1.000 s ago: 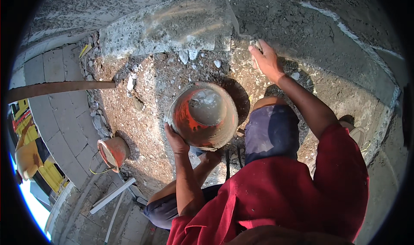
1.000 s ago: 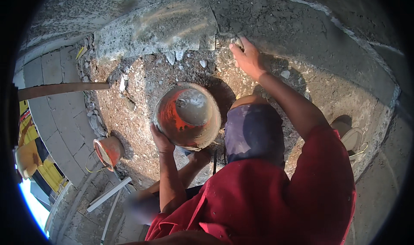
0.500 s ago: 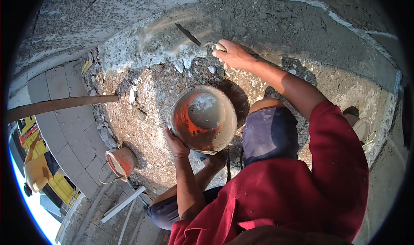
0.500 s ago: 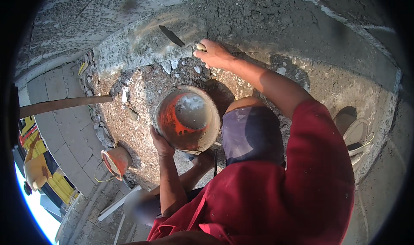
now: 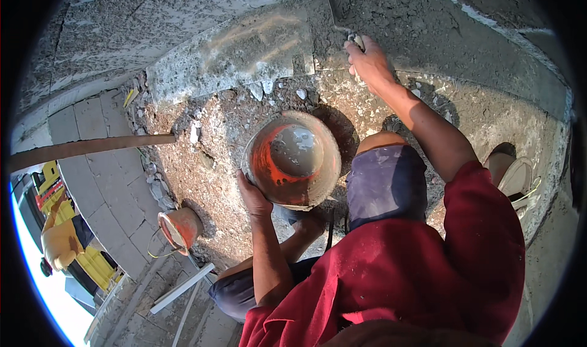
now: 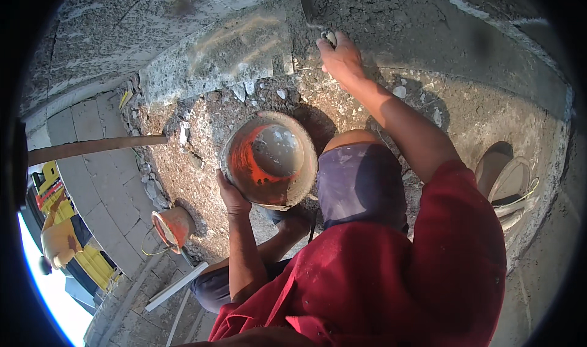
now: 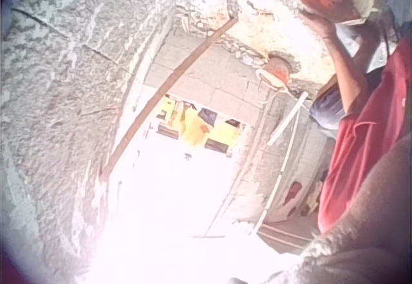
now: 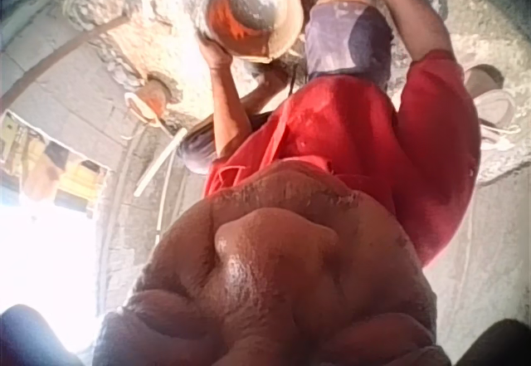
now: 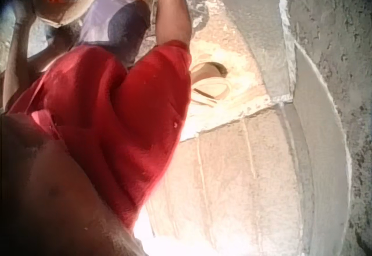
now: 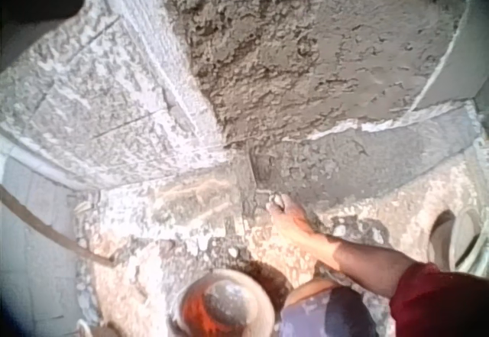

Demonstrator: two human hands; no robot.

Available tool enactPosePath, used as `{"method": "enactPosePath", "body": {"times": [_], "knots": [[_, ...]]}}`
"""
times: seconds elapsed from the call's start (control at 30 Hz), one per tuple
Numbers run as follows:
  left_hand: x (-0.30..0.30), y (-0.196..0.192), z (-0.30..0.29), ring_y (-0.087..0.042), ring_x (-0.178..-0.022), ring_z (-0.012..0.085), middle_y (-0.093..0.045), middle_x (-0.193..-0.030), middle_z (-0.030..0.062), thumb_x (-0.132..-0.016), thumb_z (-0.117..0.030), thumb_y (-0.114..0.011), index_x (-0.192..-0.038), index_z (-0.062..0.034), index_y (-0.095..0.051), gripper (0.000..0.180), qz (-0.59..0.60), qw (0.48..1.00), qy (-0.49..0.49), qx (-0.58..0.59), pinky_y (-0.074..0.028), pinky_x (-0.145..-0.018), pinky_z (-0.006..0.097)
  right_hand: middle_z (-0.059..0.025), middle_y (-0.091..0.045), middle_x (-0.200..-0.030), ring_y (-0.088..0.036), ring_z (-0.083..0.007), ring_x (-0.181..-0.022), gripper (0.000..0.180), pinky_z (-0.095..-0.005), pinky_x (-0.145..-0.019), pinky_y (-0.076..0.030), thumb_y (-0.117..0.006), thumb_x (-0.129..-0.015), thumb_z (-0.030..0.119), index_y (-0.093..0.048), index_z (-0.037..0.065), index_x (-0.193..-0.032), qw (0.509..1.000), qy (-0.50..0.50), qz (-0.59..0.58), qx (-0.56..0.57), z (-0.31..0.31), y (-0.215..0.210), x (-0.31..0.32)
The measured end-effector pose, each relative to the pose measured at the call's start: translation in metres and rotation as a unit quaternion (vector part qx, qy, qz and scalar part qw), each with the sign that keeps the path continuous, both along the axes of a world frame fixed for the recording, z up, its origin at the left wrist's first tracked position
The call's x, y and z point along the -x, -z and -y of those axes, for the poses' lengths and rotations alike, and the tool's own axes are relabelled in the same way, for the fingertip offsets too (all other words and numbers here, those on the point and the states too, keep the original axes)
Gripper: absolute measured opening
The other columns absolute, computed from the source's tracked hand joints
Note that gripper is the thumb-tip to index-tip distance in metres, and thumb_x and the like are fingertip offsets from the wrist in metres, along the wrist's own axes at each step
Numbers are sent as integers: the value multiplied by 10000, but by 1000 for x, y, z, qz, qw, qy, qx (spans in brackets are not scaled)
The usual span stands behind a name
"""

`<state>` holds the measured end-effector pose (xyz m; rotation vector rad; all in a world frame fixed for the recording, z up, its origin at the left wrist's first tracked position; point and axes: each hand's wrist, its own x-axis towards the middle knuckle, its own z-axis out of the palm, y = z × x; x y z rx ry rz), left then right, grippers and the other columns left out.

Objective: The person mixes mortar in a bucket using a trowel, applies the mixture onto a wall with the trowel, and smooths the surface with a wooden float.

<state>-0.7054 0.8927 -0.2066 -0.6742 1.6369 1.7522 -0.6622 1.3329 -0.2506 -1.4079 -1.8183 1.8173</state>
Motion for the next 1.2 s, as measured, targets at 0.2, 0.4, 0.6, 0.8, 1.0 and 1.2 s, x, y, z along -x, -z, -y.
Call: {"method": "enactPosePath", "body": {"times": [0.2, 0.4, 0.6, 0.8, 1.0, 1.2], "knots": [[-4, -18, -41, -522, -1385, 305, -528, -1519, 140, -1114, -562, -313, -1562, -31, -410, 701, 33, 999, 0, -7, -401, -1182, 420, -153, -709, -1009, -629, -187, -716, 598, -373, -643, -516, -666, -994, 397, -554, -48, -1377, 961, -245, 107, -68, -15, 26, 6], [-5, -28, -49, -500, -1414, 324, -504, -1555, 139, -1116, -575, -316, -1568, -37, -403, 708, 20, 999, -5, -30, -387, -1205, 448, -150, -725, -1043, -669, -256, -757, 572, -452, -724, -531, -676, -979, 400, -561, 36, -1405, 983, -175, 44, 20, -63, -13, -75], [11, -24, -89, -506, -1411, 331, -513, -1554, 141, -1108, -573, -356, -1573, -44, -406, 706, 35, 993, 44, -104, -401, -1203, 466, -184, -747, -1112, -715, -405, -1006, 509, -478, -852, -559, -739, -918, 311, -558, 179, -1375, 875, -204, 242, -365, -110, -25, -272], [19, -15, -140, -476, -1436, 336, -480, -1576, 162, -1083, -630, -390, -1585, -39, -386, 775, -2, 994, 99, -56, -380, -1213, 470, -192, -739, -1122, -703, -414, -1028, 513, -469, -915, -558, -738, -908, 295, -620, 123, -1377, 912, -239, 176, -284, -54, 0, -323], [9, -10, -159, -476, -1437, 337, -474, -1583, 153, -1065, -658, -403, -1581, -38, -374, 807, -9, 987, 136, -82, -383, -1208, 465, -204, -672, -1349, -629, -411, -1239, 584, -473, -1083, -477, -694, -917, 355, -603, 119, -1443, 899, -338, 193, -200, -14, 7, -309], [17, 11, -157, -537, -1372, 311, -521, -1531, 156, -1072, -632, -416, -1549, -7, -413, 787, -33, 994, 100, -41, -444, -1155, 432, -179, -649, -1386, -583, -386, -1312, 568, -491, -1136, -428, -656, -988, 417, -554, 198, -1502, 899, -299, 194, -254, -65, -13, -305]]}}
